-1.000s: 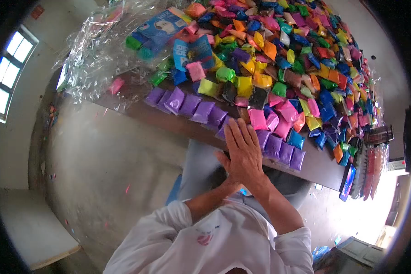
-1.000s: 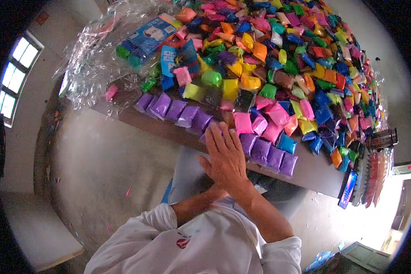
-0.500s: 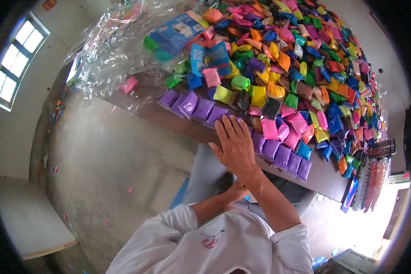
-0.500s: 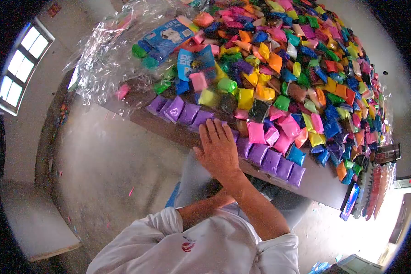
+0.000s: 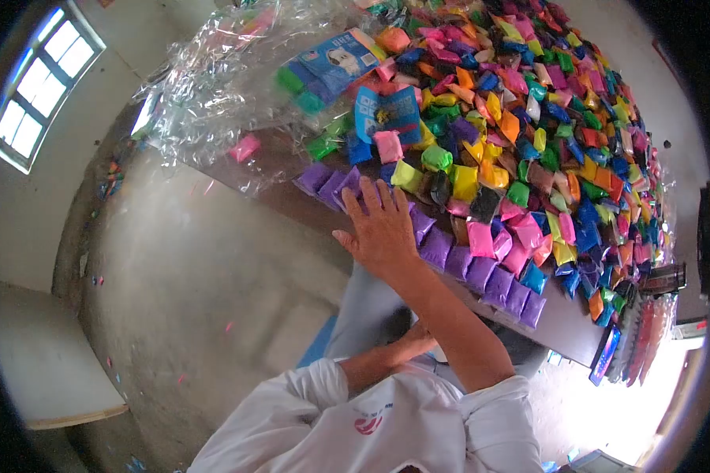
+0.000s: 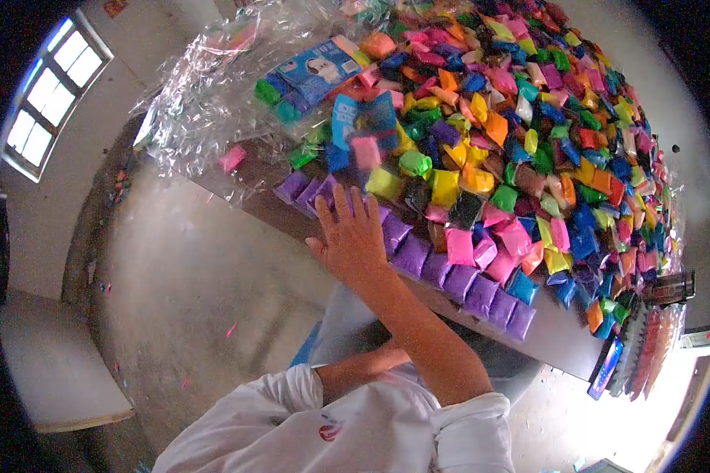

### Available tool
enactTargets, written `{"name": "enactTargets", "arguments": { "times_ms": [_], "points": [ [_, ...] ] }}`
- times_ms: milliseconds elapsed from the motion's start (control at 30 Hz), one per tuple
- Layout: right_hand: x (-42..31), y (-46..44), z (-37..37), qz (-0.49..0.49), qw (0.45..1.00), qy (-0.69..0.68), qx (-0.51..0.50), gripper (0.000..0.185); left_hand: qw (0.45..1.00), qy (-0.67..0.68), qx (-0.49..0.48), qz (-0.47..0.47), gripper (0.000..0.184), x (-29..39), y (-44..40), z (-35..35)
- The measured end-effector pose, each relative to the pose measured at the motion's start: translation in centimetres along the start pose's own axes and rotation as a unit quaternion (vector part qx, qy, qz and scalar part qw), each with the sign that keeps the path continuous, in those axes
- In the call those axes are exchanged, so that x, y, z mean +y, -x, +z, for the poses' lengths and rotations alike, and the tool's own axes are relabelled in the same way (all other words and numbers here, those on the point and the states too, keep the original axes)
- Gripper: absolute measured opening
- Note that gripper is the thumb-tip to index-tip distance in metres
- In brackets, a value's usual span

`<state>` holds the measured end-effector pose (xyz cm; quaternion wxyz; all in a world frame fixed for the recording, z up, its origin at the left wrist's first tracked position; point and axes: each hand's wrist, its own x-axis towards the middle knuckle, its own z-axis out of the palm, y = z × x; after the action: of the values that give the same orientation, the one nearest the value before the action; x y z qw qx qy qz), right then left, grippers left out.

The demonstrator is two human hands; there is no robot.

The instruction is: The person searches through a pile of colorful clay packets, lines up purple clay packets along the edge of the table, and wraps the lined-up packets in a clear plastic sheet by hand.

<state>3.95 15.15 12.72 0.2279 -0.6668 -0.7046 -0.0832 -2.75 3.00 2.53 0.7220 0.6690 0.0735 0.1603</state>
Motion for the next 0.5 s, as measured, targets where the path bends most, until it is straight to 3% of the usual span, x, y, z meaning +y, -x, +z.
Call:
{"name": "enactTargets", "arguments": {
  "times_ms": [100, 200, 300, 367, 400, 467, 500],
  "points": [
    [-0.2, -0.5, 0.8, 0.023, 0.999, 0.014, -0.027, 0.059, 0.999, 0.017, 0.033, -0.005, 0.046, 0.7, -0.1, 0.1],
    [-0.6, -1.0, 0.9, 0.023, 1.0, -0.003, 0.005, 0.059, 0.994, 0.014, 0.026, -0.103, 0.044, -2.7, -0.1, 0.6],
    [-1.4, -1.8, 1.3, -0.037, 0.999, 0.004, 0.018, 0.056, 0.989, 0.053, 0.031, -0.137, 0.043, -6.1, 0.5, 0.9],
    [-2.1, -2.1, 2.3, -0.056, 0.997, 0.01, -0.058, 0.05, 0.982, 0.1, 0.038, -0.158, 0.042, -8.4, 1.3, 1.1],
    [-2.7, -1.7, 1.9, -0.074, 0.996, -0.01, -0.045, 0.048, 0.965, 0.213, 0.033, -0.149, 0.042, -10.0, 1.8, 1.3],
    [-4.0, 0.7, -0.1, -0.078, 0.994, -0.074, -0.008, 0.046, 0.795, 0.595, -0.03, -0.112, 0.041, -13.5, 3.6, 1.2],
    [-4.2, 2.5, -1.3, -0.074, 0.989, -0.122, 0.024, 0.045, 0.793, 0.594, -0.027, -0.137, 0.041, -13.7, 3.7, 1.0]
  ]
}}
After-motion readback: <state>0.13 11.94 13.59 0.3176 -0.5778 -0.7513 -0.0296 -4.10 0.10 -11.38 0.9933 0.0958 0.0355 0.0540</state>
